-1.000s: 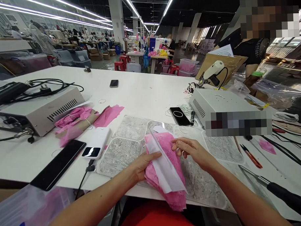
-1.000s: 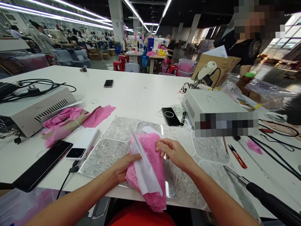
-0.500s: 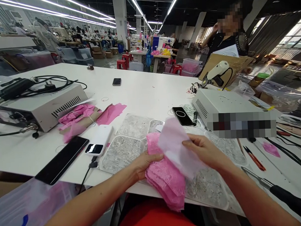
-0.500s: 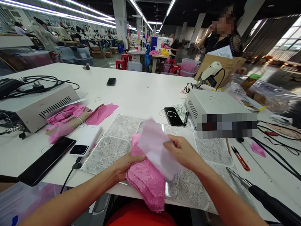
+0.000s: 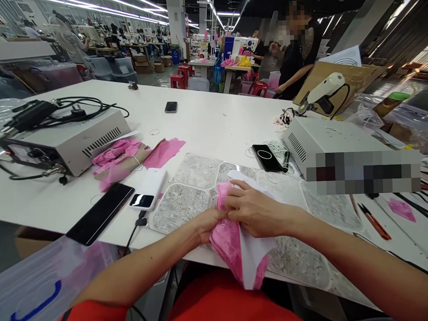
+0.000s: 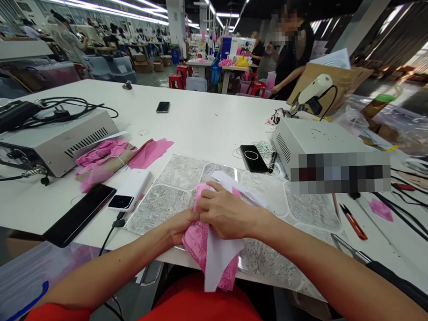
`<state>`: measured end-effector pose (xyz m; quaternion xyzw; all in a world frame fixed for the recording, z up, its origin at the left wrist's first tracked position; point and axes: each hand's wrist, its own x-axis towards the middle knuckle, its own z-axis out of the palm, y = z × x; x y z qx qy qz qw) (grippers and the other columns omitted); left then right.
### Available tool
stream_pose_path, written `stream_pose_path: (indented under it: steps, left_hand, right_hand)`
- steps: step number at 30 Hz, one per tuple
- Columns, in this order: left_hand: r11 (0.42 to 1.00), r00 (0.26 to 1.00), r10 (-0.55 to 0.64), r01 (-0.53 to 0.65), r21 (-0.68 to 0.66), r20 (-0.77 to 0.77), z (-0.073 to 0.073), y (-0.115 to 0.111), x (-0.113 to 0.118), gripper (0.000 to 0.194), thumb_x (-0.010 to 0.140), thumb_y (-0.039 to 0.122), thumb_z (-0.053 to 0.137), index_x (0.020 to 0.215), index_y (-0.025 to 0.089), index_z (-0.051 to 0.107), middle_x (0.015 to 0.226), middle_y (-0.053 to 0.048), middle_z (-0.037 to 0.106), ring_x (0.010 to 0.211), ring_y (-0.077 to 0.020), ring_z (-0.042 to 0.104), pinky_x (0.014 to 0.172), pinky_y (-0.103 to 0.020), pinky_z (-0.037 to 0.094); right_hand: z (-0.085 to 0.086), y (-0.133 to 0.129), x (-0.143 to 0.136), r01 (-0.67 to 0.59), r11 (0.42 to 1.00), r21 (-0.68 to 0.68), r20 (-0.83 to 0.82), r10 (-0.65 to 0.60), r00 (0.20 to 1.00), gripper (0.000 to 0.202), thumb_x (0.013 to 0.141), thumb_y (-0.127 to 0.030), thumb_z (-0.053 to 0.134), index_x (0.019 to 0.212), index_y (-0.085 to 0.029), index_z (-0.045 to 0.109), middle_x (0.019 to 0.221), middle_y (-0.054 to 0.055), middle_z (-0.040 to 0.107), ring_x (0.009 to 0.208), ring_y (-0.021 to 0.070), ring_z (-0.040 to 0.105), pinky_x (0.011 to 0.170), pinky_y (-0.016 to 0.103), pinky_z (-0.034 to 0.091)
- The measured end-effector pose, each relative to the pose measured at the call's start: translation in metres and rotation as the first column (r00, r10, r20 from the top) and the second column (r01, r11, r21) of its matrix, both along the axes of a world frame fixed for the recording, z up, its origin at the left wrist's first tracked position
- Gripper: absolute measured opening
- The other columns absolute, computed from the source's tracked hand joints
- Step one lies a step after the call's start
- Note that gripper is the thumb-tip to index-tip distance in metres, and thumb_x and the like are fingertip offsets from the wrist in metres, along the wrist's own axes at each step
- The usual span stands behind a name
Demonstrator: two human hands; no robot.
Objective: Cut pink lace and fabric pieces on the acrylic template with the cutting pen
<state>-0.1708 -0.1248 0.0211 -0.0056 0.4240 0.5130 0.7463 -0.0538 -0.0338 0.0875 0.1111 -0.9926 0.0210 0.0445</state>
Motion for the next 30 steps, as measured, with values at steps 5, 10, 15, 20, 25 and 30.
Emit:
stream_pose_path:
  steps: [5,10,15,20,25,30]
  left_hand:
    - [0.993,0.998,-0.057,0.055,0.106,0.018,-0.004,0.001,-0.004,0.027,0.089,0.010,0.042,0.086,0.004,0.069,0.068,-0.004,0.070,0.074,-0.0166,0.068,0.069,-0.023,0.050]
    - [0.993,0.999,-0.045,0.042,0.113,0.017,-0.009,0.000,-0.007,0.016,0.084,0.011,0.057,0.094,0.003,0.065,0.070,-0.007,0.069,0.064,-0.0156,0.067,0.073,-0.026,0.051]
    - [0.990,0.993,-0.101,0.095,0.104,0.059,-0.008,0.000,-0.007,0.026,0.088,0.019,0.055,0.102,-0.002,0.063,0.073,-0.011,0.070,0.066,-0.0199,0.068,0.077,-0.031,0.052]
    - [0.994,0.991,-0.108,0.106,0.029,0.079,-0.002,0.002,-0.007,0.036,0.089,0.031,0.053,0.105,0.001,0.063,0.075,-0.015,0.072,0.066,-0.0240,0.070,0.072,-0.033,0.054]
    - [0.993,0.993,-0.109,0.106,0.050,0.049,0.001,0.002,-0.008,0.047,0.088,0.045,0.053,0.107,0.003,0.063,0.078,-0.016,0.072,0.070,-0.0276,0.070,0.072,-0.038,0.055]
    - [0.991,0.990,-0.089,0.098,0.087,-0.109,0.000,-0.003,-0.007,0.039,0.069,0.021,0.077,0.103,0.005,0.064,0.075,-0.013,0.073,0.062,-0.0237,0.069,0.064,-0.032,0.055]
  right_hand:
    - [-0.020,0.000,0.009,0.173,0.983,0.061,-0.168,-0.161,0.973,0.025,0.079,-0.005,0.047,0.094,-0.017,0.063,0.103,0.008,0.061,0.098,0.0235,0.047,0.103,0.051,0.026]
    - [-0.024,-0.003,0.019,0.298,0.954,-0.041,-0.136,-0.301,0.944,0.024,0.077,-0.011,0.053,0.100,-0.016,0.060,0.110,0.011,0.059,0.093,0.0238,0.051,0.079,0.040,0.042]
    - [-0.012,0.000,0.017,0.362,0.903,-0.230,0.046,-0.362,0.931,0.014,0.083,-0.013,0.052,0.094,-0.017,0.058,0.104,0.009,0.061,0.091,0.0204,0.056,0.078,0.035,0.045]
    - [-0.009,0.002,0.015,0.492,0.781,-0.383,0.133,-0.481,0.867,0.026,0.075,-0.011,0.059,0.099,-0.018,0.052,0.102,0.007,0.058,0.085,0.0192,0.056,0.072,0.033,0.047]
    - [-0.030,0.010,0.014,0.349,0.739,-0.576,-0.042,-0.453,0.891,0.031,0.074,-0.008,0.059,0.101,-0.019,0.049,0.104,0.006,0.057,0.091,0.0184,0.056,0.078,0.034,0.049]
    - [-0.055,0.014,0.014,0.127,0.747,-0.653,-0.268,-0.384,0.884,0.038,0.078,-0.003,0.047,0.112,-0.019,0.047,0.108,0.008,0.058,0.099,0.0172,0.057,0.087,0.035,0.050]
